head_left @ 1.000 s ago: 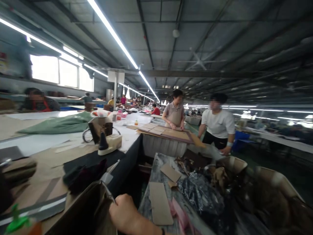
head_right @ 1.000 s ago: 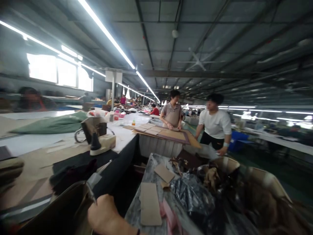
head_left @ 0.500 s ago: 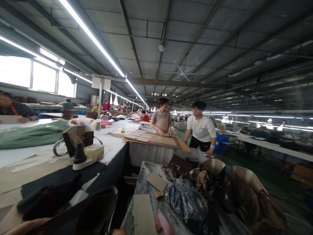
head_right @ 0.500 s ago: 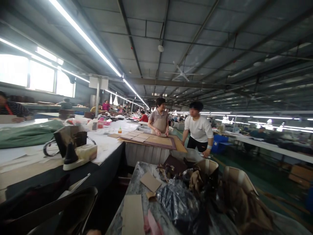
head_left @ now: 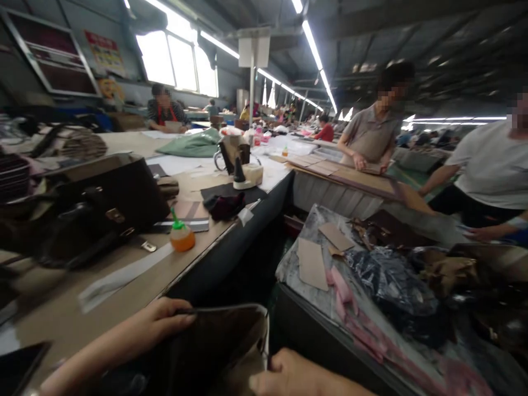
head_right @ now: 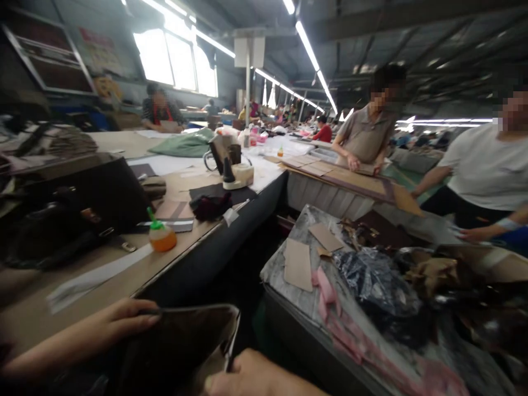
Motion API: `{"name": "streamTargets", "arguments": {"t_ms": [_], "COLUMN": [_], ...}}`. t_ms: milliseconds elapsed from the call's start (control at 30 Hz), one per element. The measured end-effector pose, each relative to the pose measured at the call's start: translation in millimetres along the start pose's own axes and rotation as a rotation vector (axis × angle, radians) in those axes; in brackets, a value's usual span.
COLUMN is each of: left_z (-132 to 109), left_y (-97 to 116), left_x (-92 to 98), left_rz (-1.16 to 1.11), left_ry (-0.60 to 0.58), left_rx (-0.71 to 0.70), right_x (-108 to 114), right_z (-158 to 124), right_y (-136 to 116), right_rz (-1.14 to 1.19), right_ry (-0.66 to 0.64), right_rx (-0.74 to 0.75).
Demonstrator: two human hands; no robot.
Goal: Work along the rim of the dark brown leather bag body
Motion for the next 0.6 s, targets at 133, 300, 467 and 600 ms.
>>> {"name": "streamTargets", "arguments": {"t_ms": [133, 300, 467, 600], "left_z": [-0.6, 15.3, 12.6, 11.7], "left_y": [5.9, 19.3, 2.6, 1.3], "left_x": [-5.7, -4.4, -0.4, 4.5], "left_rz": [-0.040, 0.042, -0.004, -0.013], "left_ry": [-0.054, -0.037, -0.019, 0.007], "left_rx": [-0.022, -0.056, -0.017, -0.007], "right_x": [40.6, 62.3, 56.9, 55.1], "right_z": [-15.5, -21.0, 24.7, 49.5], "right_y": [-22.4, -62.8, -72.6, -82.5], "right_rz": [-0.484, -0.729, -0.739, -0.680], "right_ry": [0.390, 0.651, 0.648, 0.596], "right_rx": [0.000, 0.236, 0.322, 0.294]}}
Point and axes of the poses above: each hand's wrist, its own z-axis towards the middle knuckle, its own x-axis out of the back of the hand, y = z × x, the point moved 6 cm from there along z, towards the middle knuckle, and after that the axes turned 8 degrees about -x, right-handed, at the moved point
